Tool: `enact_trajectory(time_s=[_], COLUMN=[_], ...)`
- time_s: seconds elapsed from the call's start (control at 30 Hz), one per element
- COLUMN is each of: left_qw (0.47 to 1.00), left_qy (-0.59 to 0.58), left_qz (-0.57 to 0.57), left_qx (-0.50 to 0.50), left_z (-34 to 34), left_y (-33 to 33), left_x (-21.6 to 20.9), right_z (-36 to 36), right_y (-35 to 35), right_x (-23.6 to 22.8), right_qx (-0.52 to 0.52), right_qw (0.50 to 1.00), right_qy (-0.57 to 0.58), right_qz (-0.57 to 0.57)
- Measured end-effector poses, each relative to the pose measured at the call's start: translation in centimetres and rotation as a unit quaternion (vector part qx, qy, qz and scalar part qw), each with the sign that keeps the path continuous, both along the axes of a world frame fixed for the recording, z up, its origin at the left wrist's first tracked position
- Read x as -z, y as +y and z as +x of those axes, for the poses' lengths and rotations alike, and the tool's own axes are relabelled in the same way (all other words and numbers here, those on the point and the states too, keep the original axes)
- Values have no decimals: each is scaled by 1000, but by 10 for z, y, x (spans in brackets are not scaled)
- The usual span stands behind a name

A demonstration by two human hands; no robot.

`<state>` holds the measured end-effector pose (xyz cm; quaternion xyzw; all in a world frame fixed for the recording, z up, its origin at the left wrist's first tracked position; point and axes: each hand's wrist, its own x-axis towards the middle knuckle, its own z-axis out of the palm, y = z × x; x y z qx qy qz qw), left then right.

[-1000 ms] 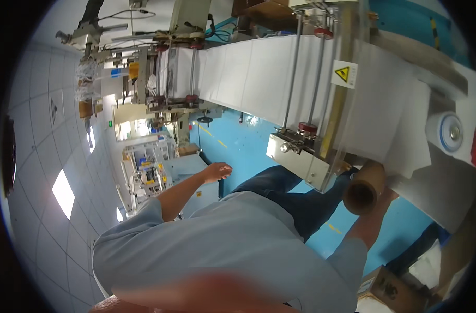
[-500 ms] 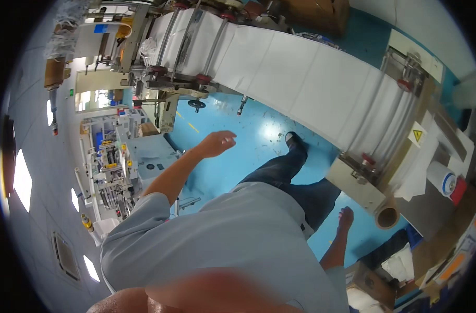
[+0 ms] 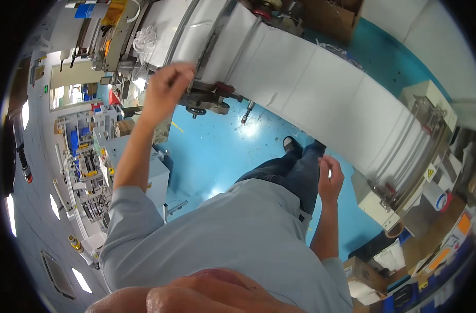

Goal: The recorder is operating and maintaining a machine that processes white sheets, including inspecting sheets, cleaning parts of the machine, and making adjustments to the rollers.

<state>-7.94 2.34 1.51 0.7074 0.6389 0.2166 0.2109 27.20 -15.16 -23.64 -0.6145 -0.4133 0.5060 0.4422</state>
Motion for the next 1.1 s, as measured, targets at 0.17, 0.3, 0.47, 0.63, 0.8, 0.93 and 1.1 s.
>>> enact_trajectory(time_s=[0.17,0.3,0.47,0.63,0.8,0.93,1.1], left_qw=[981,916,862,830,828,882,927], left_qy=[160,321,463,500,495,381,263], left_qz=[102,194,127,134,122,103,113], left_qx=[26,142,162,205,232,258,240], left_z=[-41,-54,-59,-68,-73,-80,-97], left_y=[72,129,162,164,160,145,138], left_x=[7,42,65,62,52,35,14], right_z=[-44,-92,-151,-217,-264,-285,-295], right_y=[129,227,302,340,354,348,344], right_x=[-33,-57,-95,-109,-112,-113,-109], right_qx=[-112,-231,-288,-210,-199,-221,-255], right_qw=[986,934,899,857,819,819,823], right_qy=[12,-7,7,-70,-236,-269,-266], right_qz=[125,273,331,466,483,456,433])
